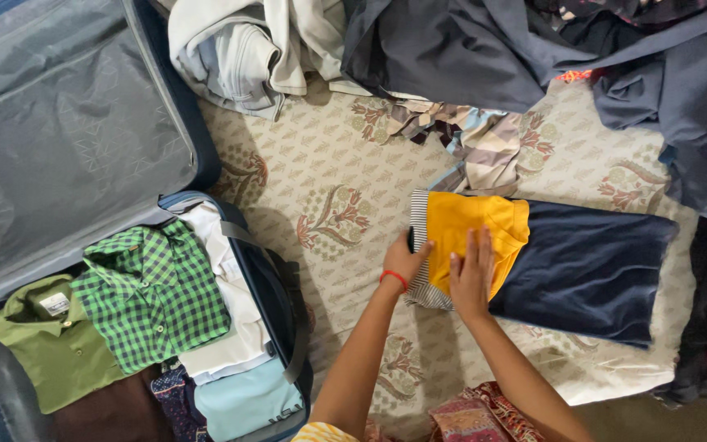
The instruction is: The person picks up a shirt from a pile on a bed, smooths it out, and folds it before placing it into an open suitcase.
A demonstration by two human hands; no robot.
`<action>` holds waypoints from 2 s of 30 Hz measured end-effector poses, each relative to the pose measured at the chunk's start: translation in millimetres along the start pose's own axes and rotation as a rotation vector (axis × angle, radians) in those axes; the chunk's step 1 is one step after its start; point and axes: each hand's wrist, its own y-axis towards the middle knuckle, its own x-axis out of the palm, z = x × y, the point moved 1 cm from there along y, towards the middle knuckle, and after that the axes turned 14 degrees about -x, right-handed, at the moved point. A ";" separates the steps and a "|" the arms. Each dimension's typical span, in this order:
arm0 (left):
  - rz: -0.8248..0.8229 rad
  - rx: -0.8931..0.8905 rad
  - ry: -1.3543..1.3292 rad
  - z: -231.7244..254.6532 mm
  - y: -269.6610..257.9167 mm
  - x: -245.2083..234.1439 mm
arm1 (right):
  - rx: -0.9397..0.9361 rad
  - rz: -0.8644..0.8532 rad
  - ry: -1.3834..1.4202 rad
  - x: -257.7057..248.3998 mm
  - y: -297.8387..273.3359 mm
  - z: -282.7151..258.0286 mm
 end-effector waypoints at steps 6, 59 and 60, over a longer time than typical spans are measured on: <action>0.071 0.260 -0.143 -17.1 -8.5 -8.2 | -0.062 -0.033 -0.170 8.1 5.5 -10.6; -0.213 1.307 1.184 77.2 62.0 -47.0 | 0.577 0.140 0.583 78.4 -50.8 -24.1; -0.227 1.345 1.178 76.0 67.3 -46.4 | 0.580 0.141 0.583 77.7 -53.0 -26.7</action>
